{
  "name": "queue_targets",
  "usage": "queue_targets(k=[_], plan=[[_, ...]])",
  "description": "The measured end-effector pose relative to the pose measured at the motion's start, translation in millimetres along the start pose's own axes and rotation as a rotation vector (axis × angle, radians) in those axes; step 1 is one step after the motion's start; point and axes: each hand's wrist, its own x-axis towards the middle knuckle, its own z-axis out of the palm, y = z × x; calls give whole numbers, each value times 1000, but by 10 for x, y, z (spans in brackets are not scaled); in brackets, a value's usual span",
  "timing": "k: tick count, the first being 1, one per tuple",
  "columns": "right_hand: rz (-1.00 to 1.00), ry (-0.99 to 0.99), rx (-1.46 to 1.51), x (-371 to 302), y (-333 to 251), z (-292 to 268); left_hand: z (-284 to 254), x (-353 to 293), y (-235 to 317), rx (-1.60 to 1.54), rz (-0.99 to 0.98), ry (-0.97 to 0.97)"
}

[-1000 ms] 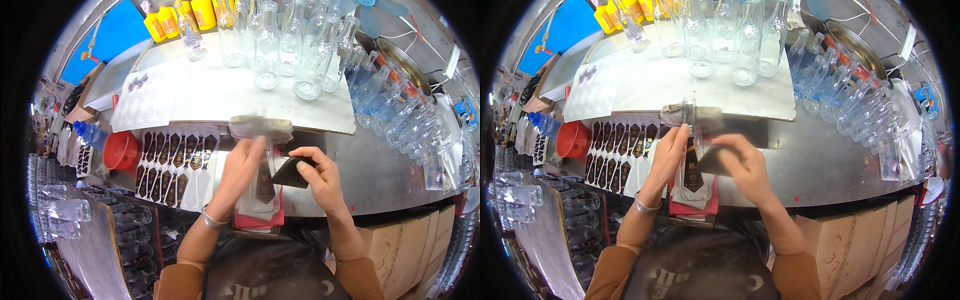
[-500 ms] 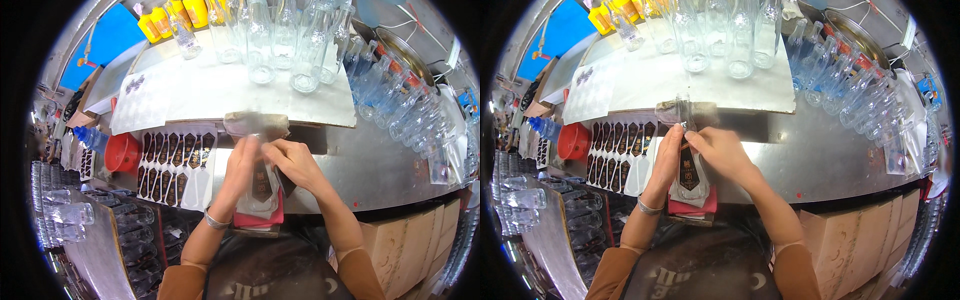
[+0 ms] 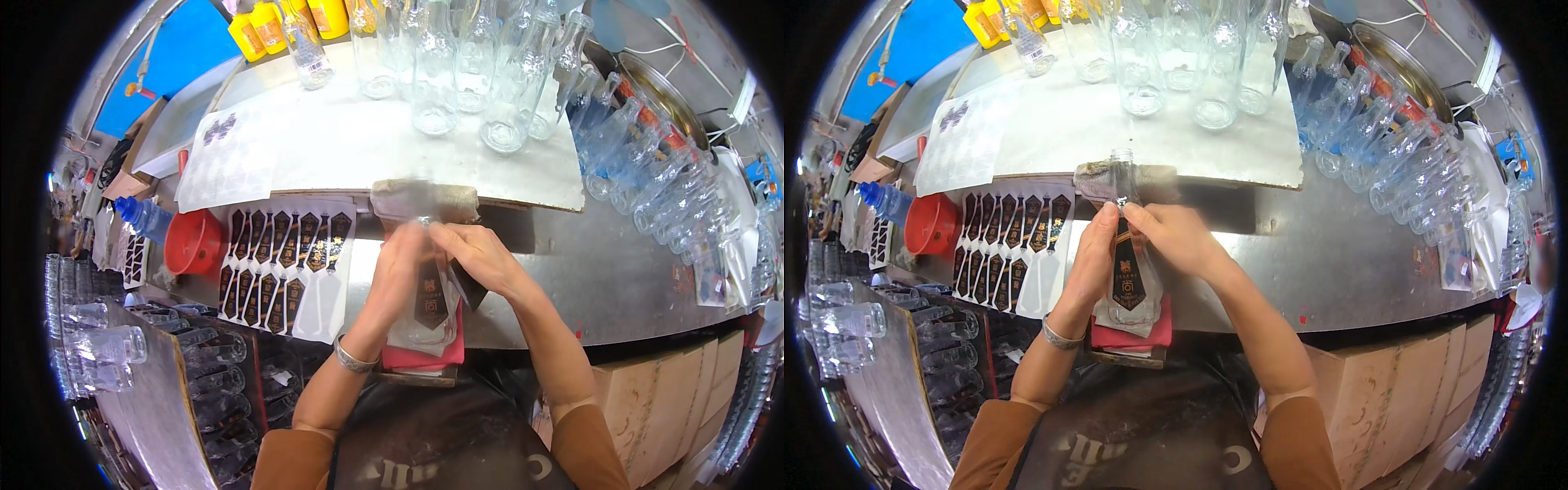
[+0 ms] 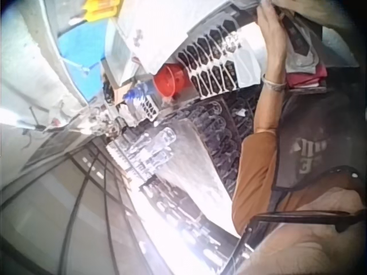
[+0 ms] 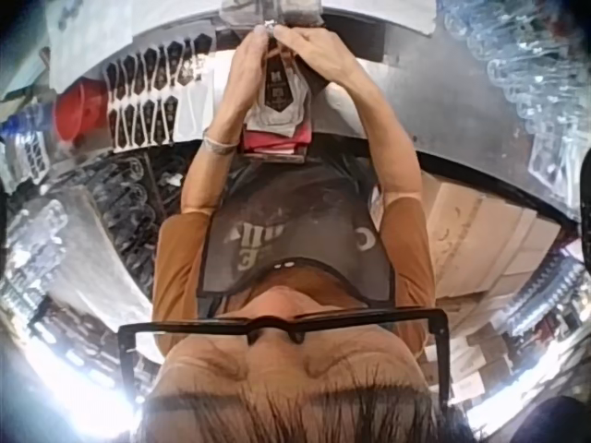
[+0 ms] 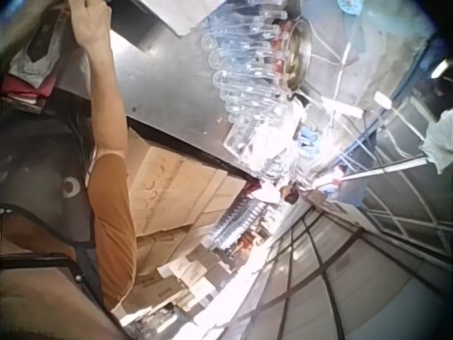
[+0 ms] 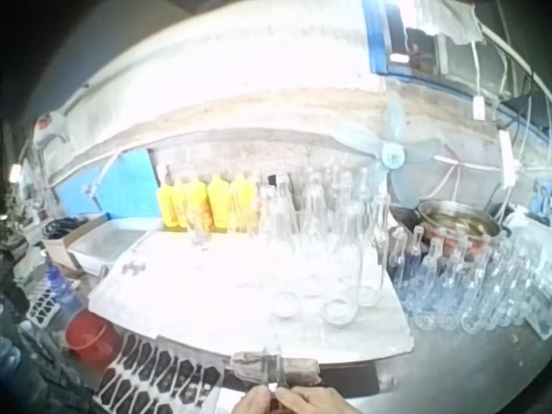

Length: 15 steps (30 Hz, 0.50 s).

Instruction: The person repeatedly picks up clear plastic bottles, applies a rectangular label to each bottle's body, smooths the label, and places the labeled bottle on a white tray. The person also handles sheets of labels and a red cloth on the work surface.

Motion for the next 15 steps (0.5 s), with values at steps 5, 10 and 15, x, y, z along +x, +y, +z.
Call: queue_targets(k=[5,10,15], plan=[[-21,85,241,-101,89,23,-116,-3,-65,68,-71,-6],[-266,359,405,-374,80,-68,-135,-312,358,-3,-104,30],[-616,536,-293,-157,-213,4,-191,-557,374,75,-11,39]])
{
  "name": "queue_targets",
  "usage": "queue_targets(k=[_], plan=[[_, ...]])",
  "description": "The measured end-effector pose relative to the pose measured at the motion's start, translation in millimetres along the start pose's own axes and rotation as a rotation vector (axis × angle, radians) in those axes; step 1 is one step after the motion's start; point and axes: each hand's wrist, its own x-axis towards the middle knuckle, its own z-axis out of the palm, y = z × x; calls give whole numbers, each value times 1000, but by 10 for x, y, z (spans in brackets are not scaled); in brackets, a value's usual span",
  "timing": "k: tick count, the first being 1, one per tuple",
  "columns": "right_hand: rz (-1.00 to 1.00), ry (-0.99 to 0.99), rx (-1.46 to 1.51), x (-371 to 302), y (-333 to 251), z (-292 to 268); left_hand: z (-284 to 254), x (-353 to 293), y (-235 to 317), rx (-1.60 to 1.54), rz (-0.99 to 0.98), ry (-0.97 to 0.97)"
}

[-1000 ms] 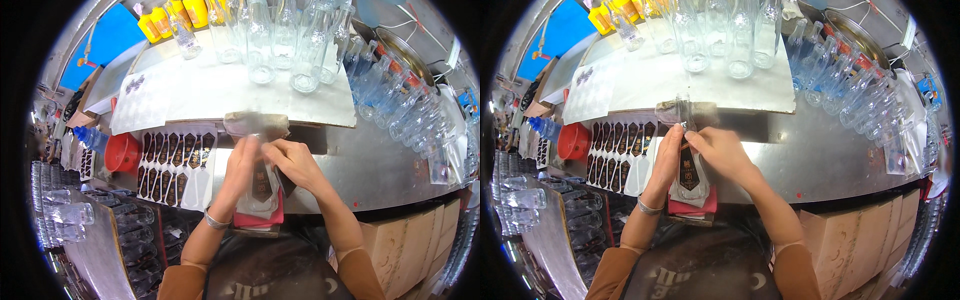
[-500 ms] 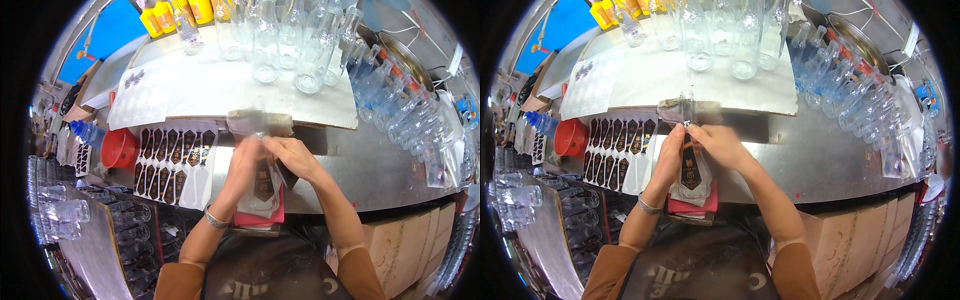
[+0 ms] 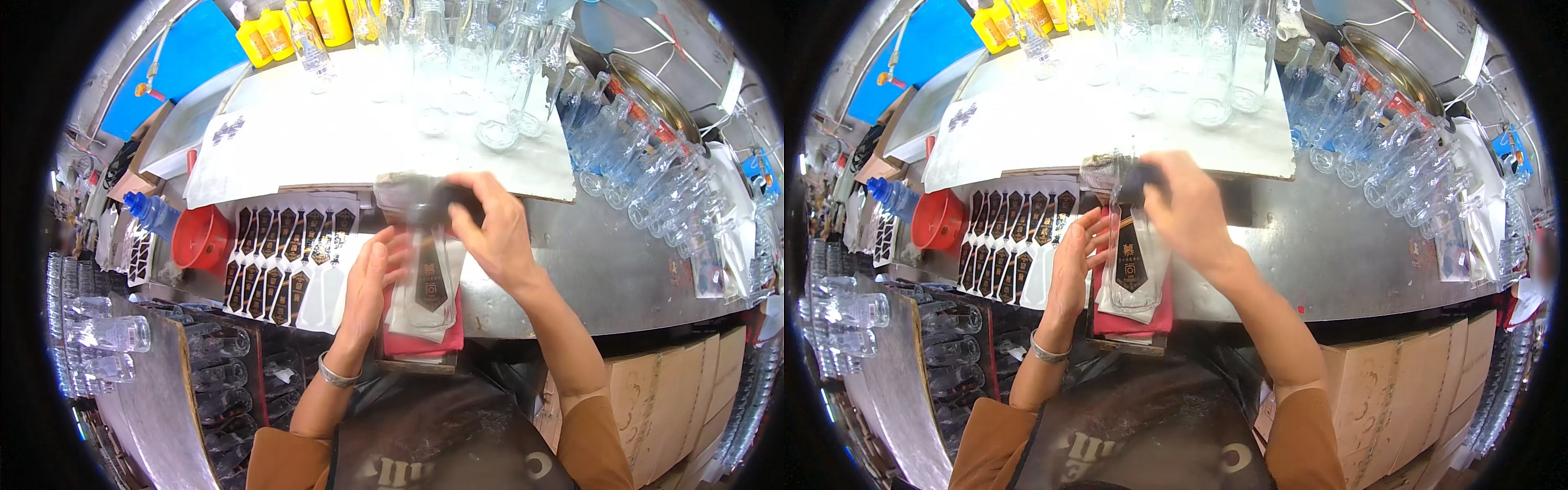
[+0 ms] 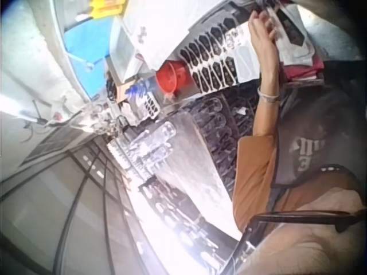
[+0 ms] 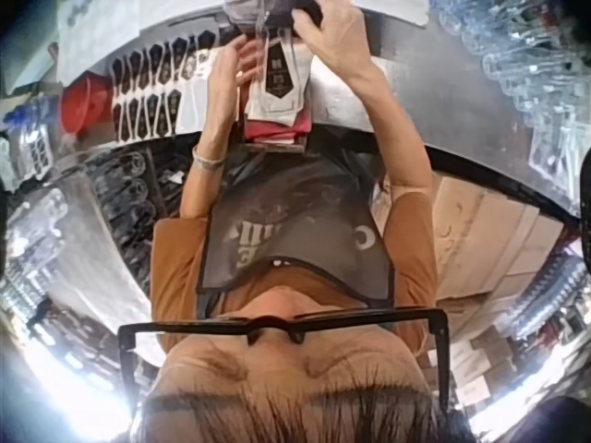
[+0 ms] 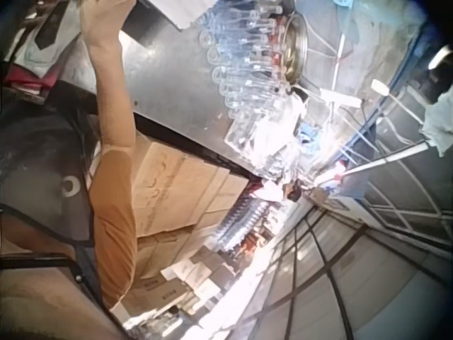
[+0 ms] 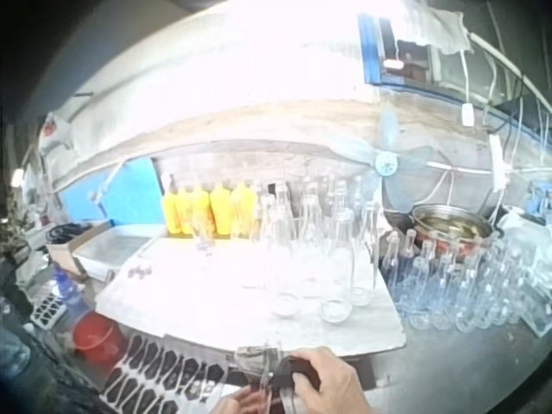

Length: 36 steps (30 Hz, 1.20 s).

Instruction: The person repeatedly picks up clear plastic bottles, applies a rectangular label to each bottle's body, smooths the label, and places the labeled bottle on a white tray. The person also handles sheets of labels and a red cloth on the work surface.

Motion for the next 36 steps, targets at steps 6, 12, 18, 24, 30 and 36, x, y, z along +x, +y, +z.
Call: queue_targets(k=[6,12,18,24,30,36], plan=[[-273,-126,-99,131,-170,-10,-155,-279,-191,4,101,-61],[-438,-357,-185,-409,-528,-1,-129,-484,-294,713,487,-164],[-245,-256,-171,-179,-292,5,-108,-512,-429,637,459,-108],[-412,-357,16,-640,-434,-13,-145,-493,-459,530,422,-142],[-113,-24,70,-189,-53,-145,-106,-497,-417,456,374,-163],[-230,-354,230,-955,-317,-220,-200,-481,-499,417,380,-172]])
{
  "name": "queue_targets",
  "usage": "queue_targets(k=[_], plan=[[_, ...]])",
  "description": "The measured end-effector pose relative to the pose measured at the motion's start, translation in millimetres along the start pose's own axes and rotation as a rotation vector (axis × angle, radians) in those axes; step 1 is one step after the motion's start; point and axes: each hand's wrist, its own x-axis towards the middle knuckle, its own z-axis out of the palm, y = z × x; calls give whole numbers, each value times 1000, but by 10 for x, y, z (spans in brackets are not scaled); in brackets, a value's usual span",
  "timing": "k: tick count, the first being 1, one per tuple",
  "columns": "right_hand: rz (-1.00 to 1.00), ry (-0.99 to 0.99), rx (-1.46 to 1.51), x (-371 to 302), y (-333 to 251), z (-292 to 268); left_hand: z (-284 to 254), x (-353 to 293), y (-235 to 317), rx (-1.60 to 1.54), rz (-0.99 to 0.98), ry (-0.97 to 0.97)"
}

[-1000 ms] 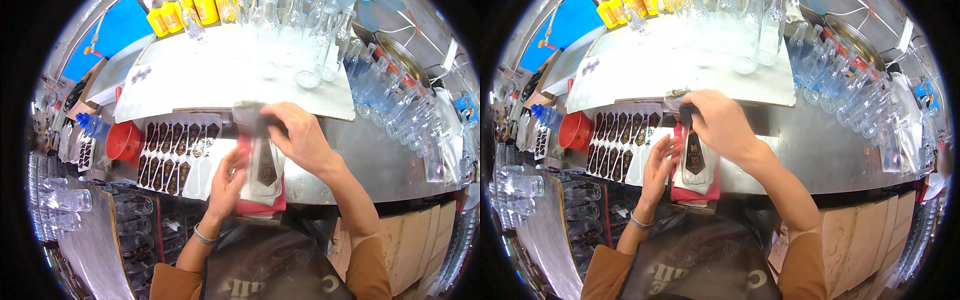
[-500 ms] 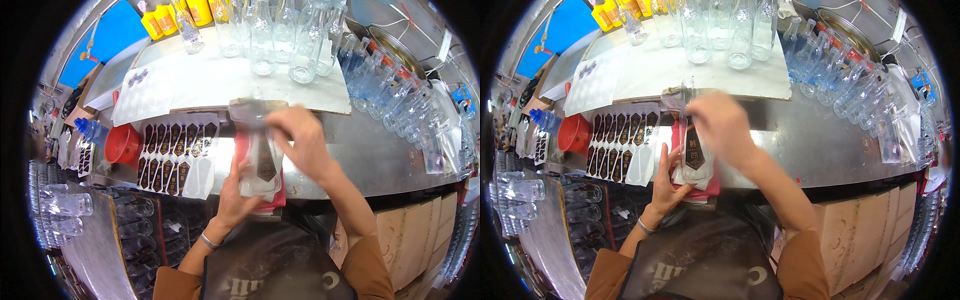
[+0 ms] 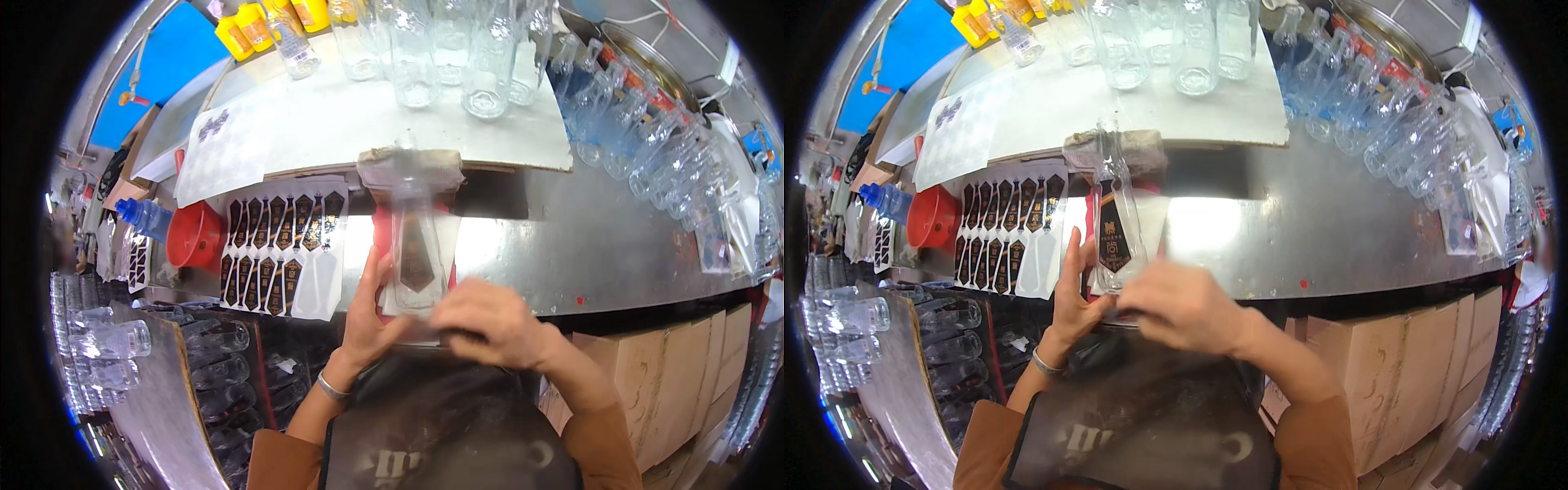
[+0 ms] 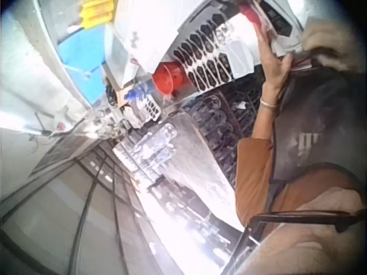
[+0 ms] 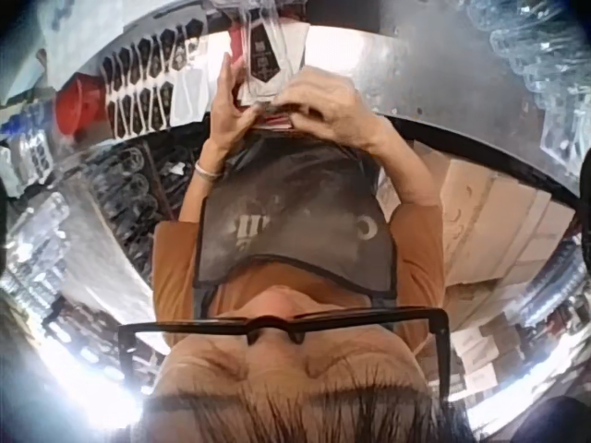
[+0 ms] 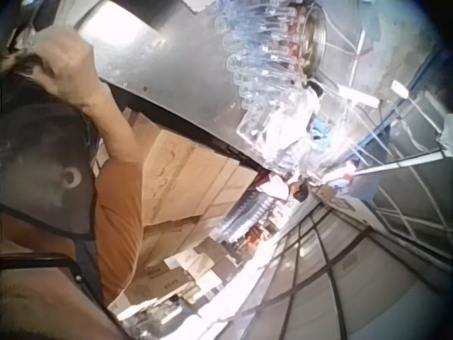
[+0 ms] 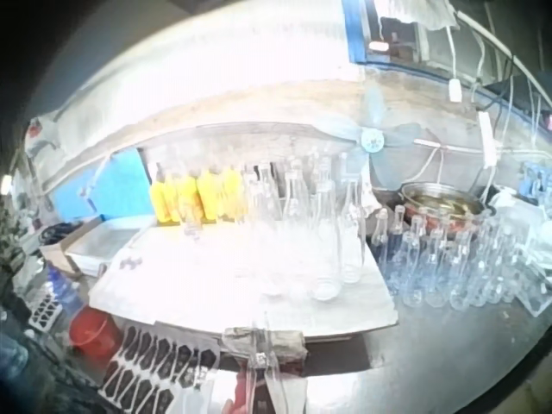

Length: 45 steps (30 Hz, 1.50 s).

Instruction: The person repeatedly picks up clear plastic bottles, applies a rectangular label to each bottle's body, smooths the label, and places the labeled bottle on a white tray. The person also handles sheets of labels and a red cloth on the work surface.

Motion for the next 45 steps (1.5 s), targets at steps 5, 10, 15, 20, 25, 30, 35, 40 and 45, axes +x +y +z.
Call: queue_targets(k=[5,10,15,20,25,30,35,40,45], plan=[[-25,120,-56,93,227,-74,43,18,55,-51,4,16],[95,20,-122,231,15,-61,48,-6,73,36,-13,27],[74,286,-353,888,409,-321,45,18,98,41,-21,7],[-96,222,-565,972,331,-220,52,4,120,39,-20,5],[-167,-124,-424,499,-25,106,72,-19,106,38,20,37],[7,269,-467,729,291,-176,112,-6,117,122,80,64],[-90,-42,-167,138,-70,31,143,57,281,333,157,73],[583,126,299,-234,-128,-128,170,86,337,215,122,98],[906,110,658,-302,447,196,151,78,276,-507,-78,19]])
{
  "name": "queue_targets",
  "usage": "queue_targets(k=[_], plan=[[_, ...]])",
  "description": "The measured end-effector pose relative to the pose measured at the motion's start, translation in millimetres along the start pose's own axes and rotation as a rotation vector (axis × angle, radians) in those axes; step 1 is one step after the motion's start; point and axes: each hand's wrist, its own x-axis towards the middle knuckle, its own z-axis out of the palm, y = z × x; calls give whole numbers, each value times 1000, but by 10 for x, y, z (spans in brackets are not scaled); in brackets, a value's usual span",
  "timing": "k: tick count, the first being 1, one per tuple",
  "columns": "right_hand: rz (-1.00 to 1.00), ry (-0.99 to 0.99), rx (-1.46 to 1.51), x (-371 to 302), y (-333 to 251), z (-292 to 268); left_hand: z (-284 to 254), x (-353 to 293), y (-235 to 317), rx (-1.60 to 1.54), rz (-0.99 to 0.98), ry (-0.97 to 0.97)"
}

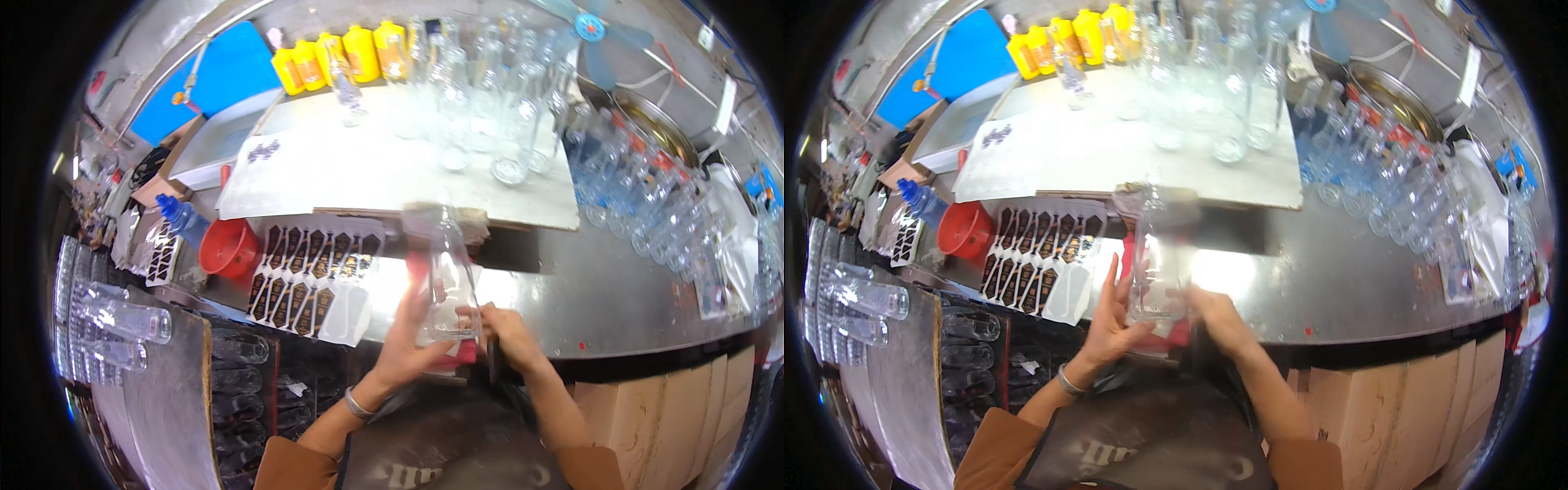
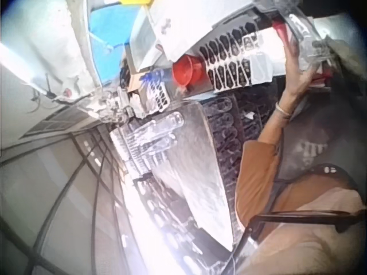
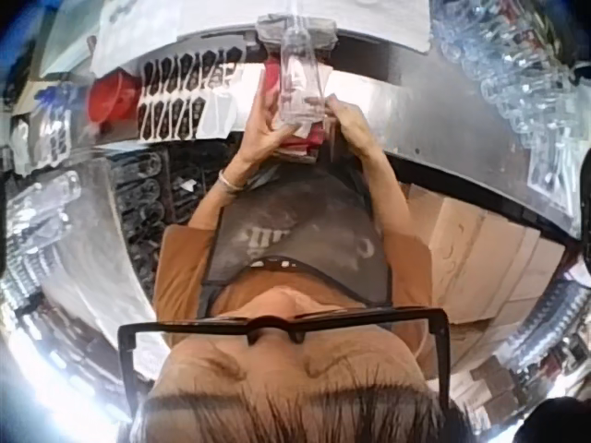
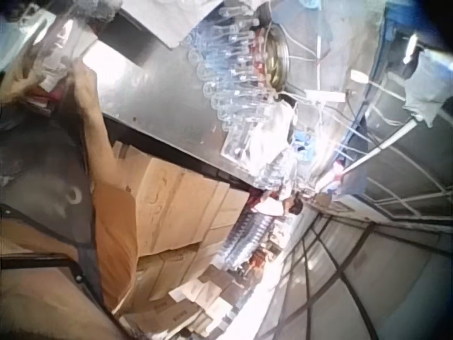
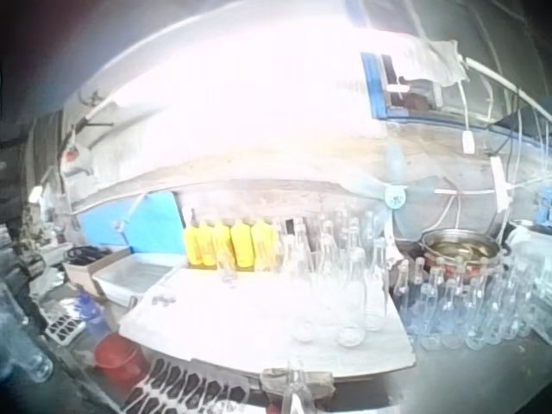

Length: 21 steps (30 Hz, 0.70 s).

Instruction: The person repeatedly picks up clear plastic bottles, applies a rectangular label to each bottle's body, smooths the label, and places the labeled bottle on a white tray. The person also handles sheets of labels and a red cloth on the work surface.

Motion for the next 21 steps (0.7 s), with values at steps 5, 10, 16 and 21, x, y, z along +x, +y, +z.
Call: queue_targets(k=[5,10,16,21], plan=[[-352,272,-696,-263,-406,282,-196,2,-84,788,261,-18],[-291,248,-838,-239,-438,254,-682,247,152,961,292,-37],[-307,444,-687,-105,-220,-28,-2919,1724,388,1531,330,678],[-271,507,-650,-51,-258,-77,-3528,2382,575,1556,-229,664]])
